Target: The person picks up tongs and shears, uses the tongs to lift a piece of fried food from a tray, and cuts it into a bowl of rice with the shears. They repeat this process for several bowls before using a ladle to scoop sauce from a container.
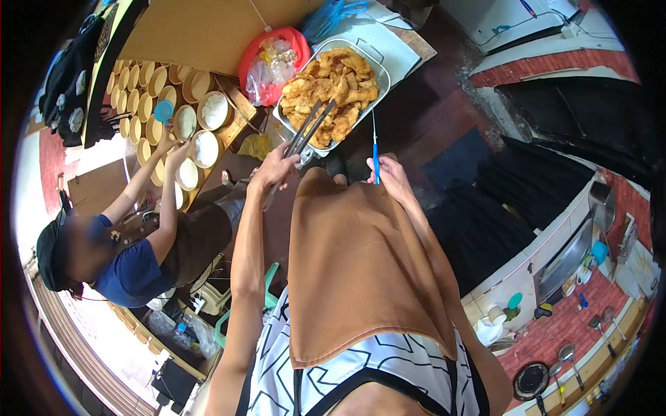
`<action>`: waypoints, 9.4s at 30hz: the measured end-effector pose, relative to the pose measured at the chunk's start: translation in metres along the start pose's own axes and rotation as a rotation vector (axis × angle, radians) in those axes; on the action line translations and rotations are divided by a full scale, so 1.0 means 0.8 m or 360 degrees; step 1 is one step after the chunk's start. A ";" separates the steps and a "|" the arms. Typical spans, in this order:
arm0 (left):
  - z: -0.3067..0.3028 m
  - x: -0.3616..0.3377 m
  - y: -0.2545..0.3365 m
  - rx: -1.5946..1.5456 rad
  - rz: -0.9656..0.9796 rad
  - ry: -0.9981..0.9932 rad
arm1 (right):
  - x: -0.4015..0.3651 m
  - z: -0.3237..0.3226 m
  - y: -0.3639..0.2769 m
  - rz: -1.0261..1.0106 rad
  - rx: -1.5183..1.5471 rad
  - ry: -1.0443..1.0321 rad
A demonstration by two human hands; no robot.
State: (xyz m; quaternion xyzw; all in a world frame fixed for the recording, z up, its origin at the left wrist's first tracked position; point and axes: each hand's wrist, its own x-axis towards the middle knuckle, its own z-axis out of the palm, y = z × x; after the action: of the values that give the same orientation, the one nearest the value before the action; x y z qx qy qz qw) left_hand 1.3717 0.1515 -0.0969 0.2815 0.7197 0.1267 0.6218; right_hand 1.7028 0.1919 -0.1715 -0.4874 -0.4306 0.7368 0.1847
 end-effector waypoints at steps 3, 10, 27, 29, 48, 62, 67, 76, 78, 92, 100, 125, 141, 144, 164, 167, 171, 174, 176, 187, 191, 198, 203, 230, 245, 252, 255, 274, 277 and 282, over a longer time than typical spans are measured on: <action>-0.021 0.001 0.009 0.0096 -0.0005 0.0021 | 0.015 0.015 0.002 0.0003 0.0028 0.0005; -0.040 -0.014 0.045 0.0342 0.0030 -0.0002 | 0.069 0.055 0.009 0.0013 0.0036 0.0040; -0.077 0.021 0.086 0.0851 0.0127 -0.0169 | 0.079 0.056 -0.010 0.0101 0.0064 -0.0050; -0.074 0.035 0.083 0.0892 0.0144 -0.0153 | 0.077 0.043 -0.012 0.0085 -0.0040 -0.0048; -0.023 0.041 0.003 0.0820 0.0394 0.0263 | 0.066 0.036 -0.026 0.0021 -0.0325 0.0095; 0.018 0.036 -0.024 0.0036 0.0279 0.0076 | 0.047 -0.032 -0.013 0.0069 -0.0060 -0.0032; 0.015 0.025 -0.054 -0.0358 0.0468 -0.0203 | 0.046 -0.066 -0.033 0.0050 -0.0080 -0.0079; 0.042 0.045 -0.136 -0.0786 0.0052 -0.0181 | 0.060 -0.088 -0.025 0.0073 -0.0168 -0.0273; 0.058 0.042 -0.137 -0.0862 0.0073 -0.0105 | 0.062 -0.091 -0.023 0.0095 -0.0229 -0.0367; 0.120 0.016 -0.073 0.0268 -0.0297 0.0885 | 0.091 -0.071 -0.046 0.0206 -0.0108 -0.0637; 0.114 -0.024 -0.067 0.0256 0.0013 0.0976 | 0.100 -0.062 -0.034 0.0310 -0.0017 -0.0541; -0.092 -0.094 -0.233 -0.0451 0.0532 0.0868 | 0.049 0.145 -0.023 0.0022 0.0780 -0.0228; -0.138 -0.072 -0.336 -0.1164 0.0517 0.0866 | 0.110 0.287 -0.053 0.0164 0.0087 -0.0690; -0.144 -0.072 -0.342 -0.1169 0.0452 0.0866 | 0.128 0.310 -0.054 0.0214 0.0049 -0.0806; -0.400 -0.037 -0.375 -0.0441 0.0560 0.0323 | 0.189 0.441 -0.053 0.0399 0.0414 -0.0740; -0.388 -0.047 -0.369 -0.0527 0.0594 0.0428 | 0.183 0.459 -0.056 0.0422 0.0500 -0.0793; -0.354 -0.046 -0.367 -0.0638 0.0539 0.0559 | 0.179 0.481 -0.049 0.0437 0.0465 -0.0763; -0.314 -0.042 -0.352 -0.0877 0.0403 0.0699 | 0.174 0.493 -0.037 0.0380 0.0344 -0.0770; -0.298 -0.048 -0.332 -0.0889 0.0307 0.0762 | 0.168 0.501 -0.033 0.0337 0.0212 -0.0706; -0.286 -0.055 -0.357 -0.0863 0.0337 0.0435 | 0.192 0.475 -0.012 0.0380 0.0516 -0.0731; -0.311 -0.069 -0.356 -0.0789 0.0294 0.0408 | 0.205 0.457 0.001 0.0396 0.0465 -0.0892; -0.375 -0.072 -0.370 -0.0734 0.0270 0.0247 | 0.238 0.418 -0.009 0.0580 0.0761 -0.1219; -0.416 -0.085 -0.354 -0.0736 0.0293 0.0052 | 0.274 0.398 -0.016 0.0628 0.0734 -0.1208; -0.516 -0.024 -0.261 0.0205 0.0034 0.0241 | 0.377 0.370 -0.115 0.0251 -0.0627 -0.1111; -0.512 -0.022 -0.255 0.0265 0.0013 0.0264 | 0.377 0.382 -0.132 0.0372 -0.0600 -0.1045; -0.514 -0.011 -0.267 0.0284 0.0105 0.0265 | 0.378 0.391 -0.138 0.0454 -0.0535 -0.0991; -0.517 -0.008 -0.269 0.0326 0.0112 0.0278 | 0.380 0.392 -0.136 0.0410 -0.0551 -0.1004; -0.519 -0.023 -0.257 0.0276 0.0178 0.0155 | 0.389 0.371 -0.119 0.0602 -0.0150 -0.1049; -0.521 -0.023 -0.253 0.0288 0.0093 0.0150 | 0.395 0.369 -0.117 0.0555 -0.0268 -0.1154; -0.518 -0.014 -0.264 0.0393 0.0123 0.0265 | 0.393 0.369 -0.125 0.0463 -0.0323 -0.1137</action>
State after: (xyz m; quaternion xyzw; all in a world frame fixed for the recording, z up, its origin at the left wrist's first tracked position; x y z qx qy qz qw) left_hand 0.9193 0.0435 -0.1193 0.3718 0.7675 0.0839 0.5154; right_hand 1.2855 0.3311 -0.2205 -0.2722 -0.4647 0.8322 -0.1319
